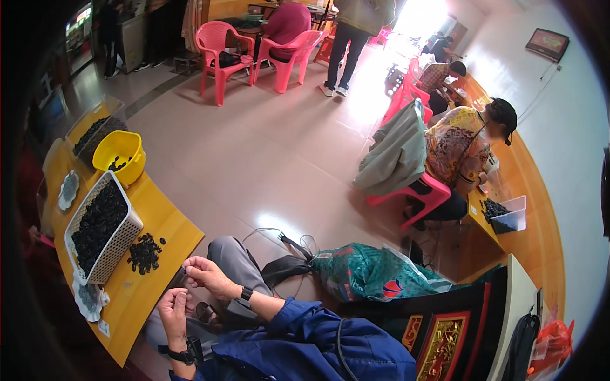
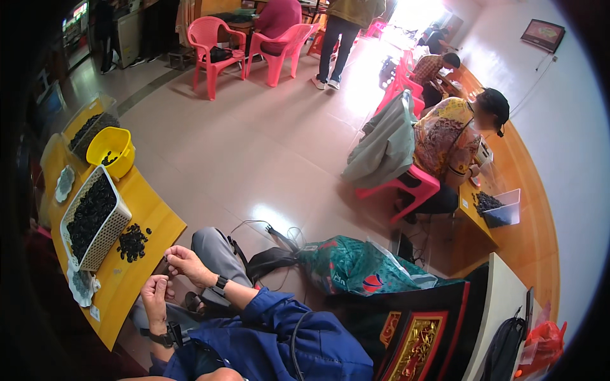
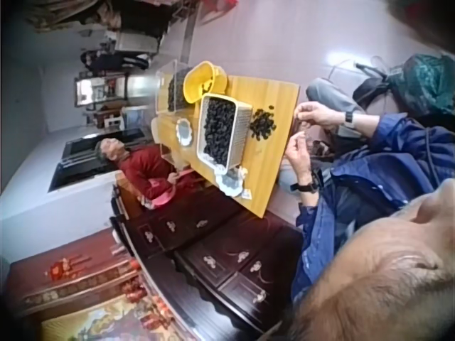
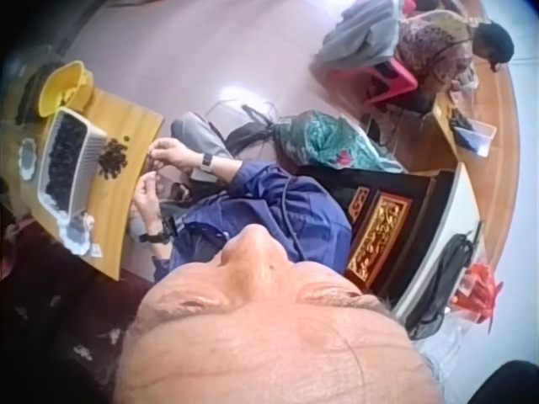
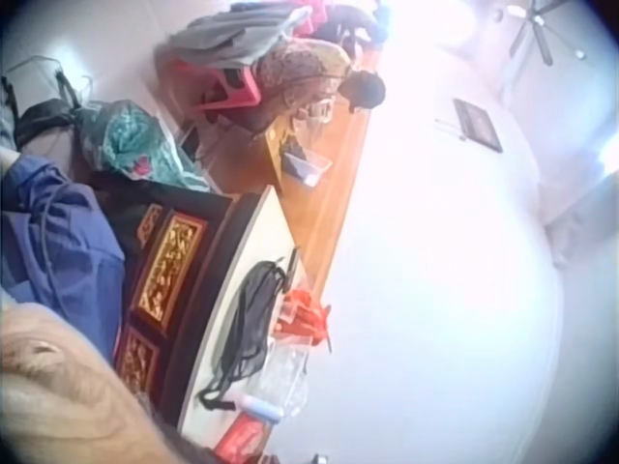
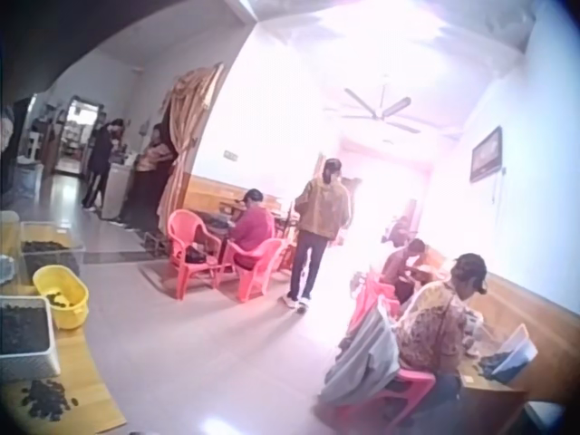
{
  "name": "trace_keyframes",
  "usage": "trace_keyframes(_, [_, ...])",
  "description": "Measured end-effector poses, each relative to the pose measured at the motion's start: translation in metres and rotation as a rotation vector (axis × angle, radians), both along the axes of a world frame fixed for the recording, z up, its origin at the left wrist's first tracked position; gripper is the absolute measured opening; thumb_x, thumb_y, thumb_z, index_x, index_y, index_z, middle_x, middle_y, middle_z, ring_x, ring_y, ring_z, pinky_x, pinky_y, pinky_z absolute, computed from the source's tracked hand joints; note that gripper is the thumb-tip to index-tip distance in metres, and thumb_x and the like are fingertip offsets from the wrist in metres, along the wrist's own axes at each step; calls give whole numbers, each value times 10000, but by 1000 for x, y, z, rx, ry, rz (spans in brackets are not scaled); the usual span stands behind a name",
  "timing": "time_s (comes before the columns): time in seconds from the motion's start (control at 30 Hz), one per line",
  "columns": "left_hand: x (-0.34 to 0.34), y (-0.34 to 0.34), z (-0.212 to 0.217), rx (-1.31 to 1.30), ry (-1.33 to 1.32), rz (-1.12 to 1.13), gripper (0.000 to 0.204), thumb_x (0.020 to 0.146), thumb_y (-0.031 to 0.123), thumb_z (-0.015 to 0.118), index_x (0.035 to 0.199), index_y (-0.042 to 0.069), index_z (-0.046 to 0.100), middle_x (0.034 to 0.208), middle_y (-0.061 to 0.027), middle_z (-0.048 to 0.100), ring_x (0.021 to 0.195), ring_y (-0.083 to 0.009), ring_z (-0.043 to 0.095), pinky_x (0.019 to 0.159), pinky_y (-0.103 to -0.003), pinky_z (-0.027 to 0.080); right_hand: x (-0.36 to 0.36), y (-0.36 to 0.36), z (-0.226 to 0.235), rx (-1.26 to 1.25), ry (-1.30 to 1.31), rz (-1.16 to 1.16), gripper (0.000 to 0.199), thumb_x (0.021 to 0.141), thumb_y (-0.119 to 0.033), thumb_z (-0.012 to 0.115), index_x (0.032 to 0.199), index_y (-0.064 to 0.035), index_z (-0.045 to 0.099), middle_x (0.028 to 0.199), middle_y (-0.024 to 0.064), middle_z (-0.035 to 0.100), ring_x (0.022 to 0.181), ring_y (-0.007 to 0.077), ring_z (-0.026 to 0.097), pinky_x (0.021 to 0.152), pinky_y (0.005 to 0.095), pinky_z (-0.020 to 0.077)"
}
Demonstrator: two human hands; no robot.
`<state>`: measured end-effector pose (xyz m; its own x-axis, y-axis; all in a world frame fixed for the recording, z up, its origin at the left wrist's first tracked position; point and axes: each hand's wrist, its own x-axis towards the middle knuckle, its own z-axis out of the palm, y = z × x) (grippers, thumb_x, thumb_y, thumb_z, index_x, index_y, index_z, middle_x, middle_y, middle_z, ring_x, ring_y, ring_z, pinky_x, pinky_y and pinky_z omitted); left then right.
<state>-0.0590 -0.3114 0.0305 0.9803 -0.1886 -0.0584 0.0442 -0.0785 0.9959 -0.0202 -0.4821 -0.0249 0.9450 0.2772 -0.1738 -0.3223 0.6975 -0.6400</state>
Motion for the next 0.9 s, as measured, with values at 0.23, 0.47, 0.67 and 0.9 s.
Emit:
trace_keyframes(0.23, [3, 4, 1, -91, -31, 197, 131, 1001, 122, 612, 1008, 16, 688, 832, -24, 692, 636, -57, 609, 586, -181, 504, 0, 2, -4, -65, -19, 1, 138, 1026, -185, 595, 1141, -109, 582, 914, -51, 603, 745, 47, 598, 689, 202, 522])
trace_keyframes(0.47, [9, -1, 3, -180, -76, 230, 146, 1009, 134, 609, 1079, 5, 616, 786, 3, 586, 575, -32, 499, 522, -161, 413, -2, -1, -5, -63, -11, -4, 170, 1025, -161, 600, 1168, -71, 588, 953, -24, 606, 805, 64, 600, 734, 212, 521])
trace_keyframes(0.67, [4, 8, 3, -159, -43, 237, 135, 970, 97, 656, 1047, 16, 581, 789, -6, 595, 593, -33, 523, 528, -159, 419, -3, 5, 0, -72, 10, 7, 148, 1028, -154, 594, 1148, -69, 588, 947, -15, 610, 795, 72, 596, 723, 218, 514])
trace_keyframes(0.9, [8, -3, 7, -187, 64, 211, 257, 925, 57, 695, 1165, -11, 631, 907, -4, 651, 676, -44, 602, 612, -171, 493, -5, -3, 10, -144, 37, -73, 125, 1006, -119, 609, 1119, -67, 625, 921, -11, 642, 747, 77, 606, 696, 221, 512])
